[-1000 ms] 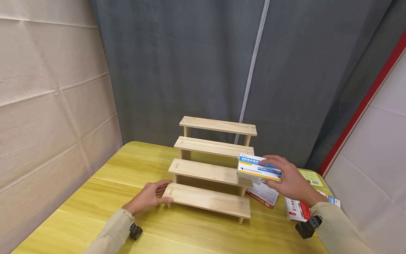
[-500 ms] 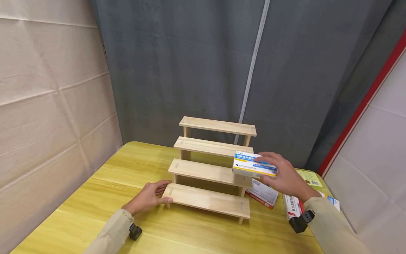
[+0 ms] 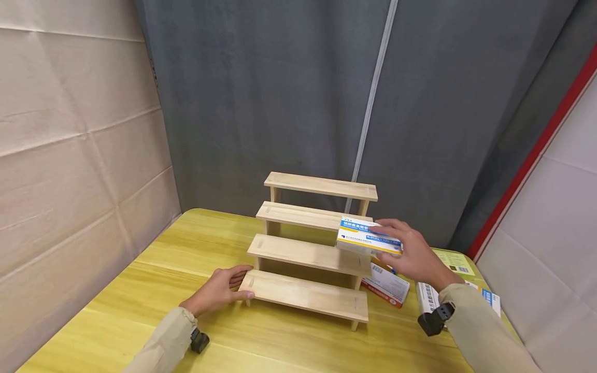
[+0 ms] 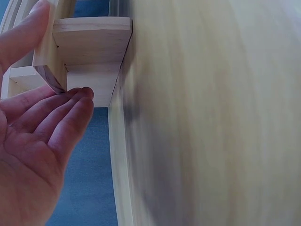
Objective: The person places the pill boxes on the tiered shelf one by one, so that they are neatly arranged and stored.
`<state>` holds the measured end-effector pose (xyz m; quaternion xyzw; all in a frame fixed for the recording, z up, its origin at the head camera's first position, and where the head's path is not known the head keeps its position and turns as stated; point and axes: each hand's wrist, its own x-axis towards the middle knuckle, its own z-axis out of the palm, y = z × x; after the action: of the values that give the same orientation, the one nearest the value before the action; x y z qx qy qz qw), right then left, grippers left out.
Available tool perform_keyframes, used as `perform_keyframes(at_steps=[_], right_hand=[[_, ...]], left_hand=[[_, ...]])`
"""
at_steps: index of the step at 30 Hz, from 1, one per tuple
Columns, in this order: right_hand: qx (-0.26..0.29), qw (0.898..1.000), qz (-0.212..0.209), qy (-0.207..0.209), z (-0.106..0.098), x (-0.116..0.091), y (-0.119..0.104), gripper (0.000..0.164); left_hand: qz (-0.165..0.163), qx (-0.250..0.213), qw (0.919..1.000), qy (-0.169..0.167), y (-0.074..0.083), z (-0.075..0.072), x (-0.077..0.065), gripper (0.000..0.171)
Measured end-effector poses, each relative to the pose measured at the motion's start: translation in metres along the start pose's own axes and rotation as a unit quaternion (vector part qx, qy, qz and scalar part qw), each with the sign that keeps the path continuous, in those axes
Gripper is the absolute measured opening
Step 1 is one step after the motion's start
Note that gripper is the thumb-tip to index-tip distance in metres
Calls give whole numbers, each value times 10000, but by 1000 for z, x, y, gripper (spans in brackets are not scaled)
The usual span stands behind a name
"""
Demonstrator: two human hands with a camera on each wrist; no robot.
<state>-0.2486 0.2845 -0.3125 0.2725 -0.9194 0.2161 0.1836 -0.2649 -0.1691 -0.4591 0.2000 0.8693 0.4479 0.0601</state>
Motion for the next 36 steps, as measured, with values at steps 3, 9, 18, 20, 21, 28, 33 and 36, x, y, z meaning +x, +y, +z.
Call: perform_keyframes(at_steps=[3,9,18,20,21,28,33,36], right_hand=[[-53,9999,-134,57,1,4,0,53],[-27,9998,-190,-6,-1,13,-3,55],[96,9999,-79,-120,-2,26,-11,56],[133,9998,-68,-161,-3,29,-13,56],[151,9997,-67,-175,-3,30,-14,56],[261,9990,-245,-251,-3,40,-17,54],[284,9982,-474,-211,0,49,-16,53],[277,9980,-528,-225,2,53,-16,52]], left_hand=[[7,-13,10000,-3,1,0,0,84],[19,-30,10000,12,1,-1,0,85],[-1,11,10000,41,3,-1,0,83],[-20,-1,10000,26,3,0,-1,82],[-30,0,10000,22,4,0,-2,82],[-2,27,10000,-14,4,1,-3,82],[40,-4,10000,-12,2,0,-2,82],[80,-14,10000,-15,2,1,-1,82]])
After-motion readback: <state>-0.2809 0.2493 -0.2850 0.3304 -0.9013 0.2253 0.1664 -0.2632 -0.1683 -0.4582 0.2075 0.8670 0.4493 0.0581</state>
